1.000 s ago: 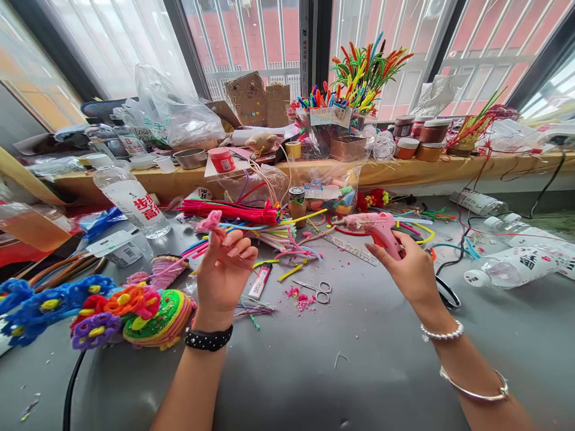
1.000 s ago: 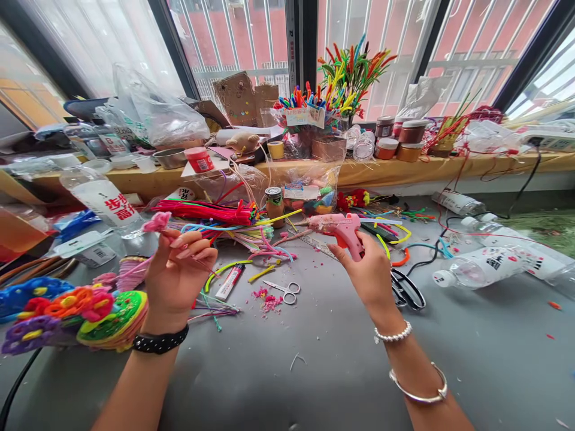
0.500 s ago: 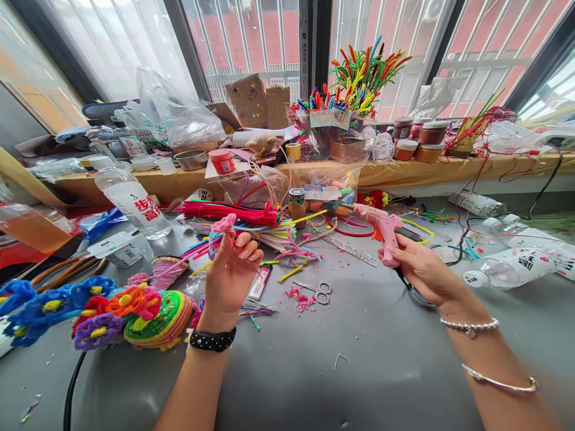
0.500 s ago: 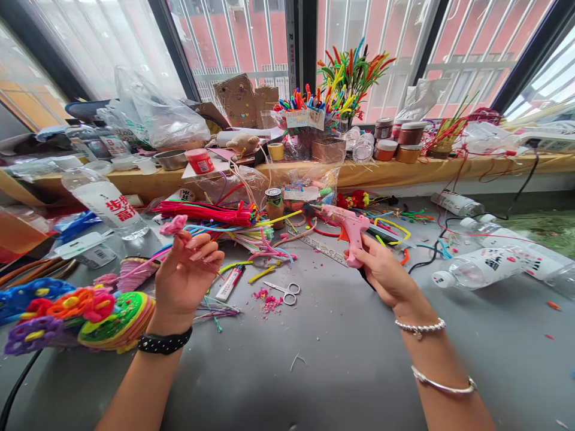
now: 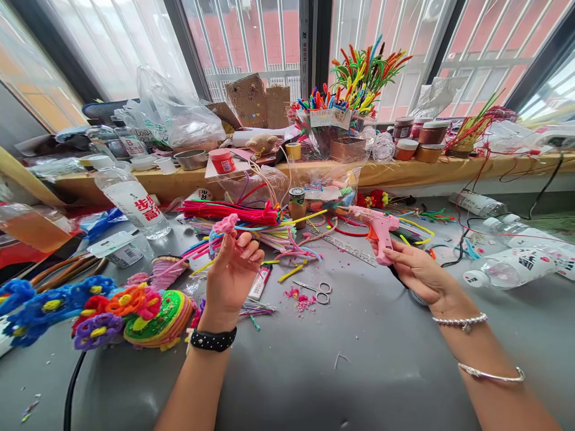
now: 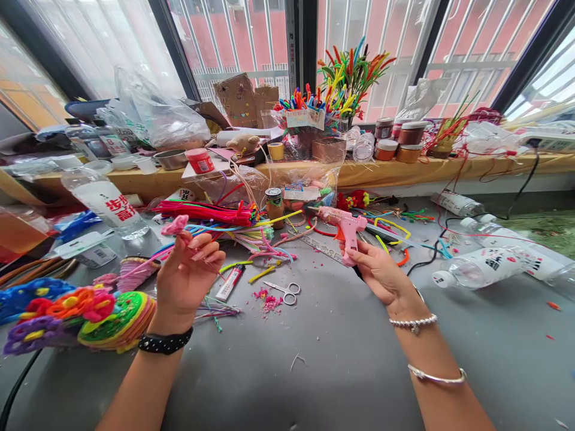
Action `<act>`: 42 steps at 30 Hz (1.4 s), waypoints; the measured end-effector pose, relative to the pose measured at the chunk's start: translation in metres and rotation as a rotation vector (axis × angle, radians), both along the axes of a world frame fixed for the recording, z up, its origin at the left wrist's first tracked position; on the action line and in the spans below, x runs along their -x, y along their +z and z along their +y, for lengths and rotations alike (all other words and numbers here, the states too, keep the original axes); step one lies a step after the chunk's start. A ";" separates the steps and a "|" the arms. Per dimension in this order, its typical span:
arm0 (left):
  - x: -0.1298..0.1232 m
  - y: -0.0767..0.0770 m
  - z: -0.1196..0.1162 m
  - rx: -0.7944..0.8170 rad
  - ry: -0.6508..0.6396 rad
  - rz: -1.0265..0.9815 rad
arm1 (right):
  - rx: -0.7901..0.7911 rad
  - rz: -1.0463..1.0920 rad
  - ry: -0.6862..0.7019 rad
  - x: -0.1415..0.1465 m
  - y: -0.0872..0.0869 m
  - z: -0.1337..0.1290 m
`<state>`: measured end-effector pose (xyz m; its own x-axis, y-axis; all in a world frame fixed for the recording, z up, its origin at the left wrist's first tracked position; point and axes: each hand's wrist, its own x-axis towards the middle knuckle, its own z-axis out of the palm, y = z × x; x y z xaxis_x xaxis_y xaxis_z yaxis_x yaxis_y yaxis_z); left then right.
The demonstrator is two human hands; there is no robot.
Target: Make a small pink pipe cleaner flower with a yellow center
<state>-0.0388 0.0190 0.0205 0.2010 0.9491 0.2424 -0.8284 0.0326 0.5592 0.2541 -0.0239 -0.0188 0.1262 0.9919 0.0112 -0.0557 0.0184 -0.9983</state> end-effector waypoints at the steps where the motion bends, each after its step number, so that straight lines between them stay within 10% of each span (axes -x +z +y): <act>1: 0.000 0.000 0.000 0.003 0.000 -0.003 | 0.000 -0.011 -0.006 0.000 -0.001 0.001; 21: -0.003 0.000 -0.001 -0.010 0.017 0.020 | 0.037 0.138 0.058 0.006 0.002 0.000; 32: -0.004 -0.001 -0.002 -0.011 0.020 0.066 | 0.031 -0.141 -0.364 0.010 -0.020 0.010; 42: -0.006 0.000 -0.003 -0.008 0.016 0.069 | 0.095 -0.337 -0.384 0.013 -0.030 0.015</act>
